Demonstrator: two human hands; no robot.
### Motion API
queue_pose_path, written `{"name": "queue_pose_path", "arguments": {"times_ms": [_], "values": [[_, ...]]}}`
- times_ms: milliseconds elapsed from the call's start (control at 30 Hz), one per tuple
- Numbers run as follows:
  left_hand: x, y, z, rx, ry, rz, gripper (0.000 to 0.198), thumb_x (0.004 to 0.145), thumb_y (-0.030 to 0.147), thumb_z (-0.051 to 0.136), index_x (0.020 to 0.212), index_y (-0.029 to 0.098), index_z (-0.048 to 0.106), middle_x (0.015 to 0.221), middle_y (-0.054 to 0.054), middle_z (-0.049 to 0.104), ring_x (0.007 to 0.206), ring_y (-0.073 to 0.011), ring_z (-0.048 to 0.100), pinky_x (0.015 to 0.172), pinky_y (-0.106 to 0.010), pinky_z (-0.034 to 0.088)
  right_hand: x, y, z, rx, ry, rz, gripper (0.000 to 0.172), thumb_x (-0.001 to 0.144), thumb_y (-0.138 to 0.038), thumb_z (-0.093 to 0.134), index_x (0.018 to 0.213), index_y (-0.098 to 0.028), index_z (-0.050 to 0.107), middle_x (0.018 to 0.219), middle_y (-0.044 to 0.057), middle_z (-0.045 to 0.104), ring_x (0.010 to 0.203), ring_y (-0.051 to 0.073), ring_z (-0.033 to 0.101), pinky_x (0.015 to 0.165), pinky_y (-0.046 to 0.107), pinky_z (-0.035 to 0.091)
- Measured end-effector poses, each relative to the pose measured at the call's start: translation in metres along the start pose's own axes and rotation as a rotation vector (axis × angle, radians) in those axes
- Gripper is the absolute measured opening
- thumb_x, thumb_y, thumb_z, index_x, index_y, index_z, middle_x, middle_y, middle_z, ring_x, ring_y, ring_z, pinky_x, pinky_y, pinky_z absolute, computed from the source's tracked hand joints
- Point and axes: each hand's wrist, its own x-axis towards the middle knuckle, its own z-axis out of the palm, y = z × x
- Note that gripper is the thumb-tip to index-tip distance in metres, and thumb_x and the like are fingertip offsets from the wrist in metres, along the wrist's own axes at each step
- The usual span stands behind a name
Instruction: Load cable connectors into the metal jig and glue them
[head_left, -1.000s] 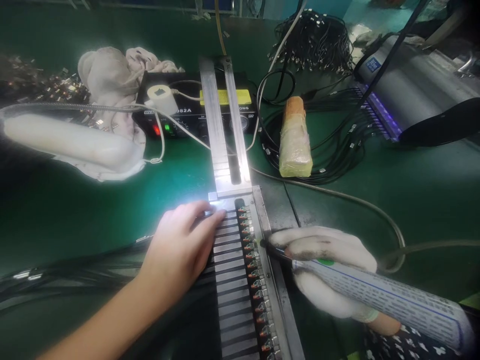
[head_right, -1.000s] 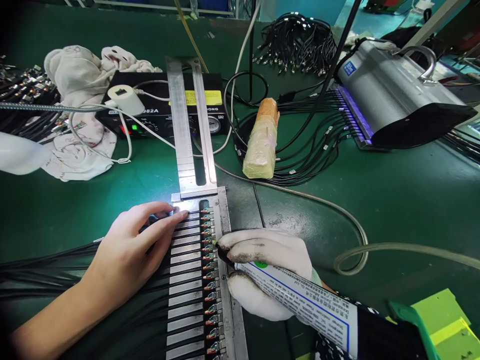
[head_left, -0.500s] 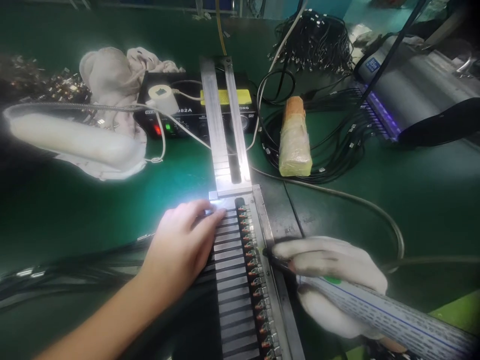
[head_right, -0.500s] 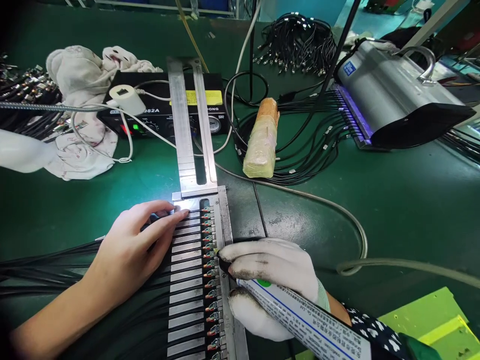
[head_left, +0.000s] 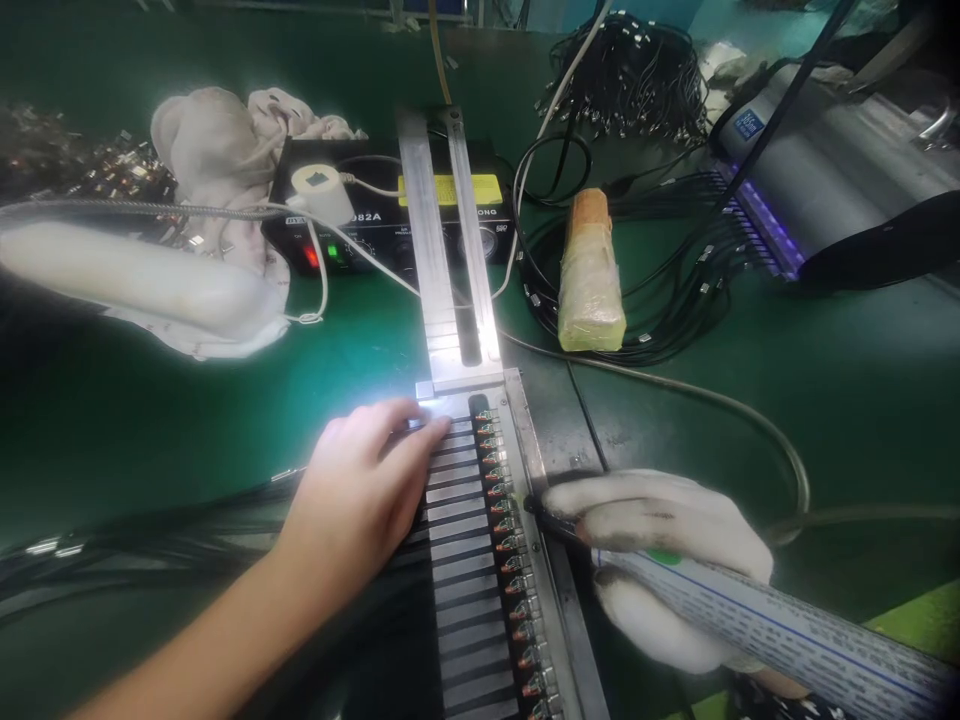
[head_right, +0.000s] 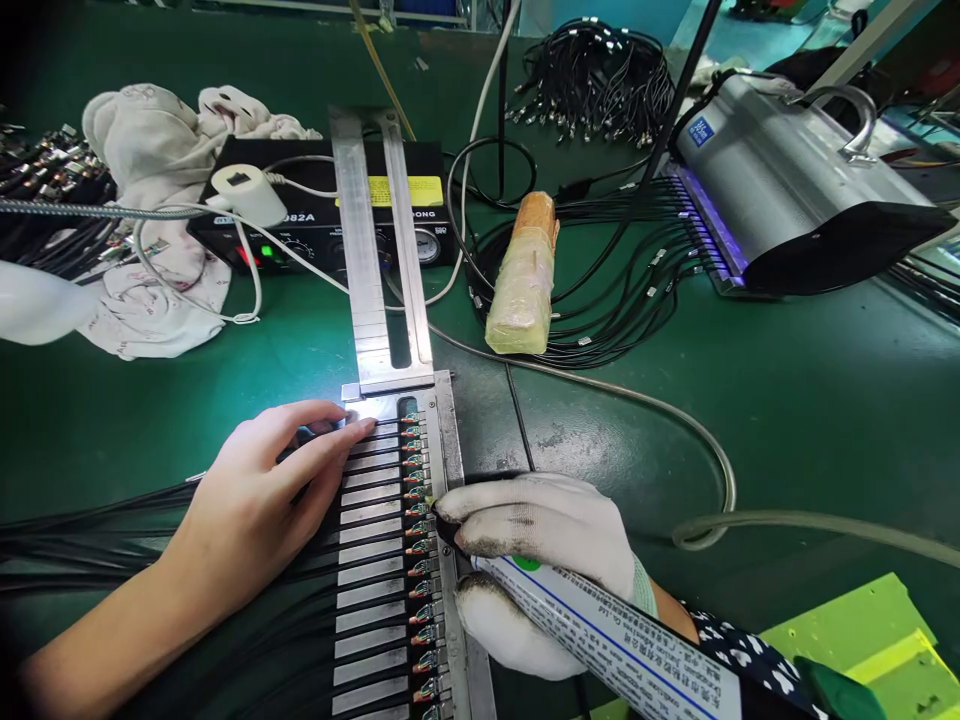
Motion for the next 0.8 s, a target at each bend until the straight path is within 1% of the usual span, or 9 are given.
{"name": "queue_pose_path", "arguments": {"times_ms": [133, 400, 667, 800], "values": [[0.001, 0.001, 0.001, -0.001, -0.006, -0.004, 0.029, 0.094, 0.011, 0.049, 0.12, 0.013, 0.062, 0.111, -0.015, 0.06, 0.093, -0.027, 0.06, 0.072, -0.038, 0.047, -0.002, -0.001, -0.001, 0.007, -0.005, -0.008, 0.022, 0.076, -0.012, 0.066, 0.098, -0.013, 0.068, 0.097, 0.012, 0.078, 0.087, 0.02, 0.076, 0.078, 0.027, 0.064], [0.001, 0.0, -0.002, -0.001, 0.006, 0.004, 0.027, 0.094, 0.01, 0.05, 0.118, 0.011, 0.063, 0.109, -0.016, 0.061, 0.09, -0.0267, 0.06, 0.07, -0.038, 0.046, -0.01, 0.004, 0.0, 0.034, -0.003, -0.007, 0.027, 0.076, -0.015, 0.07, 0.102, -0.012, 0.068, 0.103, 0.012, 0.076, 0.092, 0.021, 0.075, 0.08, 0.029, 0.065], [0.002, 0.001, 0.0, 0.001, 0.011, 0.01, 0.027, 0.094, 0.01, 0.05, 0.118, 0.011, 0.063, 0.11, -0.016, 0.06, 0.089, -0.0264, 0.059, 0.069, -0.038, 0.046, -0.004, 0.003, 0.001, 0.057, 0.021, 0.005, 0.023, 0.076, -0.011, 0.069, 0.099, -0.01, 0.069, 0.1, 0.014, 0.076, 0.091, 0.021, 0.075, 0.079, 0.029, 0.065], [0.002, 0.001, 0.001, -0.001, 0.004, 0.002, 0.028, 0.094, 0.01, 0.05, 0.119, 0.012, 0.062, 0.111, -0.016, 0.06, 0.091, -0.0269, 0.059, 0.07, -0.039, 0.046, -0.003, 0.004, 0.001, 0.042, 0.004, 0.018, 0.022, 0.076, -0.009, 0.068, 0.099, -0.01, 0.069, 0.101, 0.013, 0.076, 0.091, 0.021, 0.075, 0.079, 0.029, 0.066]]}}
